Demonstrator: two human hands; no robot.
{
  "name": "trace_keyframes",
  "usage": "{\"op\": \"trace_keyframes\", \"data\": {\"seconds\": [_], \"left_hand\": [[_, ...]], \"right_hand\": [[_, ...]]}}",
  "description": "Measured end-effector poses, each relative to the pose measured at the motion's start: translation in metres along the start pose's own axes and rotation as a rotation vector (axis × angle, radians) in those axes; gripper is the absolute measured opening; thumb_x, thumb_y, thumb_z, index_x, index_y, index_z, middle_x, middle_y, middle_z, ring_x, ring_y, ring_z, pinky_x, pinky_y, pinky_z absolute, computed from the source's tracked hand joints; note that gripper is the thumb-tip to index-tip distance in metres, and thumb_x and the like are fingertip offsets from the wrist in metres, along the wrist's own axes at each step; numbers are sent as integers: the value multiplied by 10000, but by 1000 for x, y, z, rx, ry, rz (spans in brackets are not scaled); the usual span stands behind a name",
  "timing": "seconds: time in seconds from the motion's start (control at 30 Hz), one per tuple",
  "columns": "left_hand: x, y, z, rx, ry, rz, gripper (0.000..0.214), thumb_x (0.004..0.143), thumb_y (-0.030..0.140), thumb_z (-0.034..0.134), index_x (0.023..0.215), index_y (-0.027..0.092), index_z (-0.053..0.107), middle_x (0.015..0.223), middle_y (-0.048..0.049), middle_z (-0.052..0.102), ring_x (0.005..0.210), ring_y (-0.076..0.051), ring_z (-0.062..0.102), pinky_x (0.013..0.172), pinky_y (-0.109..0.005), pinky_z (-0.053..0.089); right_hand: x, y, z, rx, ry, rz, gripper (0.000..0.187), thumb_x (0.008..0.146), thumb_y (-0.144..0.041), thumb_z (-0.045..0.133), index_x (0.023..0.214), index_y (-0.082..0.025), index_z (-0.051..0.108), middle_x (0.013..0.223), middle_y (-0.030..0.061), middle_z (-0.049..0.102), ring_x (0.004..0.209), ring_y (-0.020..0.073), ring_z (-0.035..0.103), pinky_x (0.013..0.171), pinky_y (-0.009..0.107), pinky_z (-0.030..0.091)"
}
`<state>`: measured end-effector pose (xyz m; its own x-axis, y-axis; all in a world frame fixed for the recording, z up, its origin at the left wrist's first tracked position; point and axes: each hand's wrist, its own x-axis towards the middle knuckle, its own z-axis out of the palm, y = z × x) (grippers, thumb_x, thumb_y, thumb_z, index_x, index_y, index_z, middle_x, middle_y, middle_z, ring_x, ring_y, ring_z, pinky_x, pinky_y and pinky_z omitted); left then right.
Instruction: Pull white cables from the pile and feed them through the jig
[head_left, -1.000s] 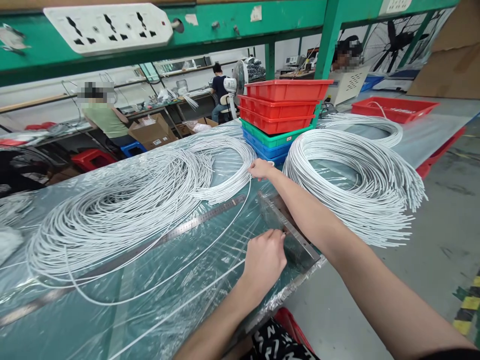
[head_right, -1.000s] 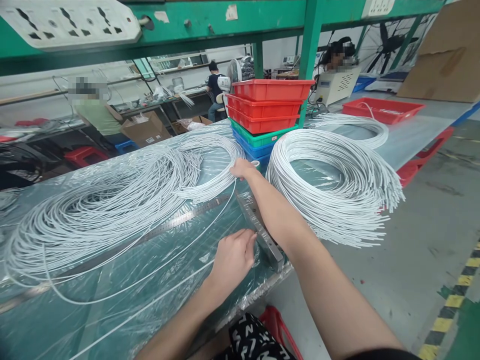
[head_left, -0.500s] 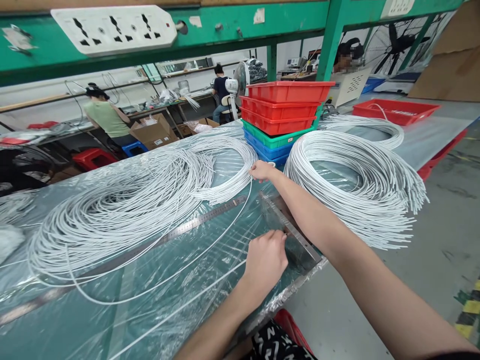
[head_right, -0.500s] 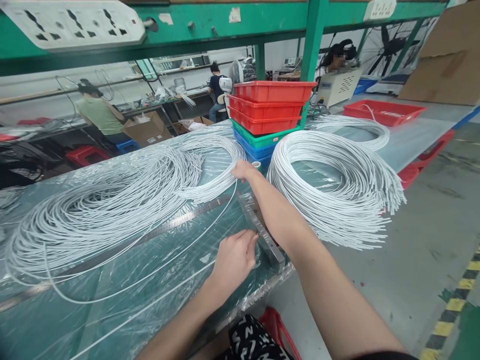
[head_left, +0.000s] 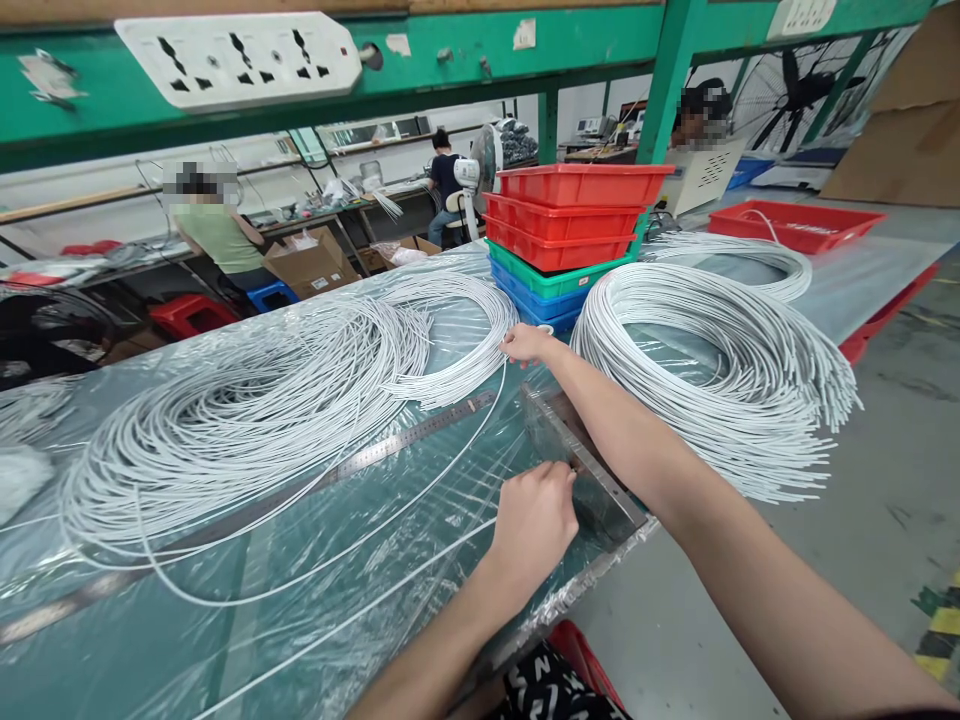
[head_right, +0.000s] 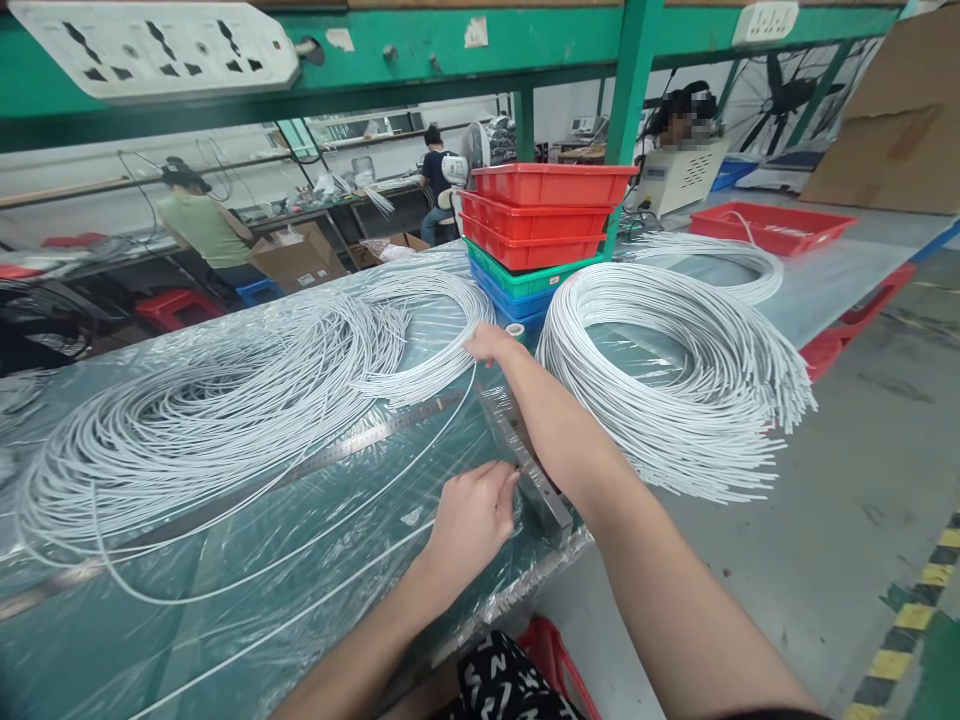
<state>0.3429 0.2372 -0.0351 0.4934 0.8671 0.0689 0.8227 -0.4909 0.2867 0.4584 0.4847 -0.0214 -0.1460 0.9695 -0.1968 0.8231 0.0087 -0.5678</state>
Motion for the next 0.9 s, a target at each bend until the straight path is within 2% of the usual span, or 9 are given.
{"op": "trace_keyframes", "data": {"seconds": [0.17, 0.3, 0.37, 0.43, 0.5, 0.53, 0.67, 0.77, 0.9], "left_hand": [[-1, -3, -1, -42, 15, 11, 316, 995, 208, 365, 782, 194, 598, 752, -28, 652, 638, -172, 593, 555, -294, 287], [7, -21, -13, -196, 0, 81, 366, 1001, 259, 385, 715, 207, 608, 671, 2, 624, 622, -154, 576, 581, -266, 319], [17, -36, -21, -275, 111, 38, 338, 1003, 282, 379, 810, 215, 648, 696, 7, 637, 636, -149, 579, 619, -250, 359], [33, -54, -25, -333, 332, -83, 303, 1004, 281, 349, 1055, 218, 642, 798, -4, 673, 679, -151, 597, 671, -249, 399], [53, -72, -26, -374, 509, -209, 350, 997, 252, 326, 1283, 202, 521, 863, -20, 685, 721, -164, 618, 705, -261, 426], [62, -79, -24, -393, 548, -260, 384, 989, 231, 321, 1345, 185, 458, 870, -28, 686, 740, -172, 629, 715, -269, 436], [93, -98, -20, -473, 538, -362, 441, 965, 184, 331, 1401, 137, 369, 921, -69, 705, 844, -204, 669, 782, -309, 472], [103, -104, -22, -501, 555, -358, 449, 970, 196, 334, 1415, 139, 350, 1012, -102, 715, 917, -217, 681, 826, -337, 487], [104, -111, -25, -493, 547, -379, 445, 982, 219, 326, 1417, 124, 332, 997, -115, 728, 934, -225, 685, 849, -356, 496]], "right_hand": [[1, 3, 2, 38, -23, -12, 244, 871, -312, 601, 1039, -158, 689, 885, 49, 742, 570, 146, 670, 514, 214, 484], [-3, -1, 3, 119, -73, -40, 210, 893, -294, 599, 1037, -158, 670, 917, 40, 737, 529, 107, 638, 505, 192, 468], [-8, -6, 4, 182, -124, -64, 182, 903, -275, 603, 1022, -149, 657, 906, 41, 733, 519, 87, 626, 511, 173, 463], [-14, -13, 4, 306, -212, -97, 166, 912, -272, 606, 1014, -148, 646, 891, 38, 727, 543, 84, 636, 523, 162, 471], [-22, -20, 3, 457, -336, -139, 170, 920, -299, 608, 1009, -159, 645, 885, 32, 720, 600, 100, 663, 551, 169, 497], [-27, -23, 2, 518, -406, -157, 178, 923, -319, 607, 1002, -165, 649, 884, 30, 716, 633, 109, 675, 575, 178, 514], [-37, -27, 1, 619, -569, -164, 214, 946, -368, 575, 984, -179, 668, 880, 30, 708, 703, 132, 690, 651, 216, 551], [-36, -24, 0, 697, -544, -201, 254, 959, -402, 556, 1001, -183, 677, 967, 48, 715, 758, 142, 696, 650, 220, 554], [-35, -23, 1, 698, -552, -276, 216, 916, -371, 632, 1004, -185, 699, 1103, 58, 710, 861, 146, 697, 699, 210, 553]]}}
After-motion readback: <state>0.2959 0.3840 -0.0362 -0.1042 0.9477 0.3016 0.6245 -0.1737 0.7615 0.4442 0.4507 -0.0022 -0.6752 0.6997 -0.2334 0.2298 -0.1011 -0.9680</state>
